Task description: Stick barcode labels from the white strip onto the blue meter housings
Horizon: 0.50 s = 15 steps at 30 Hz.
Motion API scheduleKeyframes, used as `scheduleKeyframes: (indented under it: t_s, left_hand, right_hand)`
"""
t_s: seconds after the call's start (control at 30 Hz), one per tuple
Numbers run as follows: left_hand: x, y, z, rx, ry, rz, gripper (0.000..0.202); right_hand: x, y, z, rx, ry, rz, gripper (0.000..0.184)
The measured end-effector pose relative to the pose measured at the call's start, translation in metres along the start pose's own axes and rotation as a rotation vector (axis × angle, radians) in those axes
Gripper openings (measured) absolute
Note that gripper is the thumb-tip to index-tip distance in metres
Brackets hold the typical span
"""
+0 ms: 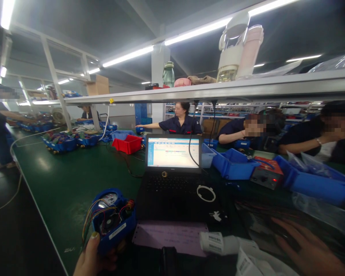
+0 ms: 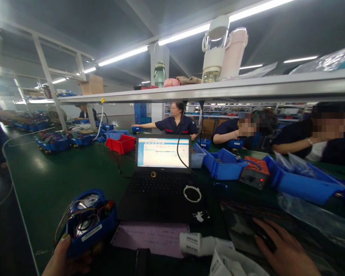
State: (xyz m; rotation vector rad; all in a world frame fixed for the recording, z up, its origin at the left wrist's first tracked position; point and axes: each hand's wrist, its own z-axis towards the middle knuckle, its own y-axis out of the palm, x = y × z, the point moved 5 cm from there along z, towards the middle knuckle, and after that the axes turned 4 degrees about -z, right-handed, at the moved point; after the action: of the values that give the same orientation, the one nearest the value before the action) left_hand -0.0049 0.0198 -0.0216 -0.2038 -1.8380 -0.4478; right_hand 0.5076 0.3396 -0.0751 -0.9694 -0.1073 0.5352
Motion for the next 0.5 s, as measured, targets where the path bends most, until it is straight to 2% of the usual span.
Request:
scheduleKeyframes:
  t_s: [0.5]
  left_hand:
    - [-0.0029,-0.0034,0.0022,-0.013,-0.023,0.037,0.054]
  right_hand:
    - [-0.0011,-0.0007,0.0019,-0.003,-0.014,0.005,0.058]
